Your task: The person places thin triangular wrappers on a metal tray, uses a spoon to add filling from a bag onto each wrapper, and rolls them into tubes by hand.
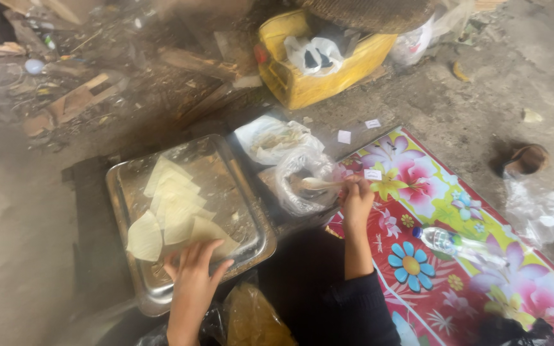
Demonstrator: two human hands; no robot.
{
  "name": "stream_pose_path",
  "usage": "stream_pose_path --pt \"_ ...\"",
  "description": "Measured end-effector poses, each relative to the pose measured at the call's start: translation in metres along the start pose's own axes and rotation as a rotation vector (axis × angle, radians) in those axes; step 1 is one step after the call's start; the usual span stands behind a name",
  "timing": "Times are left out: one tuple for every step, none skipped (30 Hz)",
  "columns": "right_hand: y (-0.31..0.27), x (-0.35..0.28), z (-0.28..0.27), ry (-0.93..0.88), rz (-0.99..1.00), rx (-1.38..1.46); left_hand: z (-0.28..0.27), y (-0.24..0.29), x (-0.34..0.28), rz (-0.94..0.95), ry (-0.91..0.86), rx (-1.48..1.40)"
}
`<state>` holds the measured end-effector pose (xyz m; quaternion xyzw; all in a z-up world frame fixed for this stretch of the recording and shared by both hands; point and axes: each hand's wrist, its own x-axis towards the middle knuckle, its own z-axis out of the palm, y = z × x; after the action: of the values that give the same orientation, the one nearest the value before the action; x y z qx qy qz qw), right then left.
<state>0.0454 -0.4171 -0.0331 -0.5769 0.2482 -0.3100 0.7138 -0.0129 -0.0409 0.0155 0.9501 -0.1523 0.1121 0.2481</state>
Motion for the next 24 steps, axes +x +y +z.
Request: stream_pose_path --pt "-0.002 -0.002 0.002 -0.002 -0.026 -0.004 -0.008 0.001 0.0 -0.001 -0.017 -0.03" --pt "-0.004 -0.003 0.002 -0.004 -0.052 -0.008 -0.015 0.001 -0.001 -0.002 -0.033 -0.061" --pt "-0.004 -0.005 0.002 -0.014 -0.073 -0.015 -0.022 0.001 -0.006 -0.013 -0.049 -0.09" --pt "-0.004 -0.007 0.003 -0.031 -0.091 -0.016 -0.028 -0.001 -0.01 -0.03 -0.032 -0.057" --pt "-0.004 -0.008 0.004 -0.049 -0.112 -0.016 -0.034 -0.004 -0.014 -0.045 -0.015 -0.025" --pt "-0.005 -0.01 0.005 -0.067 -0.132 -0.015 -0.038 -0.006 -0.017 -0.061 0.002 0.008" --pt "-0.006 -0.011 0.006 -0.081 -0.117 0.024 -0.042 -0.01 -0.017 -0.086 0.006 0.023" --pt "-0.008 -0.014 0.006 -0.096 -0.101 0.063 -0.045 -0.013 -0.018 -0.11 0.009 0.038" --pt "-0.01 -0.017 0.008 -0.104 -0.09 0.105 -0.048 -0.016 -0.017 -0.126 0.013 0.051" --pt "-0.012 -0.022 0.012 -0.123 -0.09 0.108 -0.051 -0.019 -0.018 -0.132 0.016 0.024" --pt "-0.016 -0.026 0.014 -0.136 -0.093 0.11 -0.054 -0.021 -0.019 -0.133 0.017 -0.006" --pt "-0.02 -0.031 0.016 -0.149 -0.095 0.112 -0.055 -0.022 -0.019 -0.133 0.019 -0.035" --pt "-0.024 -0.039 0.017 -0.183 -0.104 0.102 -0.055 -0.023 -0.019 -0.134 0.031 -0.033" --pt "-0.026 -0.049 0.02 -0.218 -0.113 0.093 -0.053 -0.023 -0.019 -0.135 0.044 -0.03" --pt "-0.027 -0.058 0.025 -0.248 -0.123 0.083 -0.051 -0.023 -0.017 -0.132 0.054 -0.03" --pt "-0.028 -0.067 0.032 -0.299 -0.138 0.092 -0.049 -0.025 -0.014 -0.123 0.06 -0.027" --pt "-0.028 -0.08 0.035 -0.342 -0.146 0.093 -0.046 -0.026 -0.015 -0.115 0.054 -0.028" --pt "-0.026 -0.094 0.04 -0.386 -0.153 0.095 -0.043 -0.027 -0.015 -0.106 0.049 -0.03" --pt "-0.023 -0.104 0.047 -0.405 -0.131 0.051 -0.04 -0.028 -0.015 -0.085 0.066 -0.028" --pt "-0.02 -0.114 0.056 -0.423 -0.108 0.008 -0.039 -0.029 -0.015 -0.064 0.084 -0.027" --pt "-0.018 -0.125 0.064 -0.468 -0.084 0.004 -0.038 -0.029 -0.015 -0.042 0.108 -0.023" --pt "-0.018 -0.136 0.069 -0.513 -0.06 0.001 -0.036 -0.024 -0.019 -0.057 0.089 -0.028" --pt "-0.02 -0.145 0.075 -0.521 -0.194 -0.086 -0.038 -0.022 -0.02 -0.069 0.082 -0.025" --pt "-0.022 -0.154 0.079 -0.527 -0.328 -0.173 -0.039 -0.019 -0.02 -0.081 0.075 -0.022"
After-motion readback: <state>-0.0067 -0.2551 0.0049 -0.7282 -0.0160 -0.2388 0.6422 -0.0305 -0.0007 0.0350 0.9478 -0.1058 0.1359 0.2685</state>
